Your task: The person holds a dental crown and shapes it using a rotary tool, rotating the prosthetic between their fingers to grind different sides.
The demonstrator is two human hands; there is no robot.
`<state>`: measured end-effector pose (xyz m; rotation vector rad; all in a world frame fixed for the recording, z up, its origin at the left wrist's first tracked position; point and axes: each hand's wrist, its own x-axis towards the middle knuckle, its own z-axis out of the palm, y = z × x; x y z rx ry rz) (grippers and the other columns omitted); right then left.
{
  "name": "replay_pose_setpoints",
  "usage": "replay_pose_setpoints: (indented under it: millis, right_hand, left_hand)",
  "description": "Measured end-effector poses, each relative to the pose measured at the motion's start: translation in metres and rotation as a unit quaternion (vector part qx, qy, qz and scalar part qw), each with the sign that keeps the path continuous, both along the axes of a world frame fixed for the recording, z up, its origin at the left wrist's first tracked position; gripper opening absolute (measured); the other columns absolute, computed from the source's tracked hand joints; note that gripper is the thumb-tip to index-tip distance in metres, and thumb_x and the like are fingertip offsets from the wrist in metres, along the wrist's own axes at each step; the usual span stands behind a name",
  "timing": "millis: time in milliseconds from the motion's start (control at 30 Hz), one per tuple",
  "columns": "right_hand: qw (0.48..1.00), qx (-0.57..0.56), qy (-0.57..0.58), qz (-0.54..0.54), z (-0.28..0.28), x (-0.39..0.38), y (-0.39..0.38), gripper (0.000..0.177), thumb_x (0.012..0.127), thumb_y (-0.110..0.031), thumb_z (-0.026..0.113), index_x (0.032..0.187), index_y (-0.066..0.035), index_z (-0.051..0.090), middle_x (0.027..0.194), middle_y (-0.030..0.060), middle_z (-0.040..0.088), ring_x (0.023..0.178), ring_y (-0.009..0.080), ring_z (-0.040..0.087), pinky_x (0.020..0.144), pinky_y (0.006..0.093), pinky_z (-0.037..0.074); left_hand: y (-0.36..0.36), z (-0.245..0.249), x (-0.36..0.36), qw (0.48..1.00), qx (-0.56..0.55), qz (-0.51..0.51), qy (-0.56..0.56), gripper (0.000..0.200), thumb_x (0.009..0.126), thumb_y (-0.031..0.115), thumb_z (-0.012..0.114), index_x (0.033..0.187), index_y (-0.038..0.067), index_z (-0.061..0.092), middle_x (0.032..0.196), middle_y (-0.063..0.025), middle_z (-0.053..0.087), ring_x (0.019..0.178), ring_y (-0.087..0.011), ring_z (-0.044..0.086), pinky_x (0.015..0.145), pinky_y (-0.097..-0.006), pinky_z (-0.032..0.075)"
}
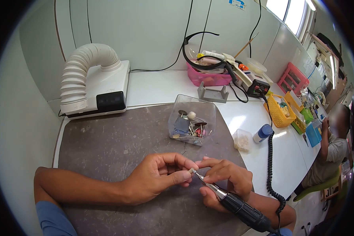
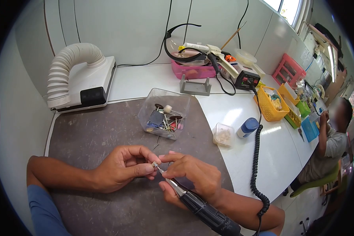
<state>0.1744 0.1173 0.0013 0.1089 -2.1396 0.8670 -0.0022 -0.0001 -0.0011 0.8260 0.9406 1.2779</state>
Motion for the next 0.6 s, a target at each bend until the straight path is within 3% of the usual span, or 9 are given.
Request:
replay_pose_setpoints:
  millis: [600]
  right_hand:
    - [1.000, 0.003, 0.005, -0.001, 0.0004, -0.0008, 0.0008, 0.024, 0.069, -0.007, 0.075, 0.084, 0.000, 0.058, 0.074, 0.0129, 0.063, 0.084, 0.0346, 0.068, 0.083, 0.0481, 0.052]
  left_hand:
    - [-0.0003, 0.0037, 0.0015, 1.000, -0.002, -0.002, -0.002, 0.019, 0.091, 0.007, 0.058, 0.108, -0.002, 0.057, 0.093, -0.0069, 0.061, 0.088, -0.0116, 0.060, 0.082, -0.0253, 0.050]
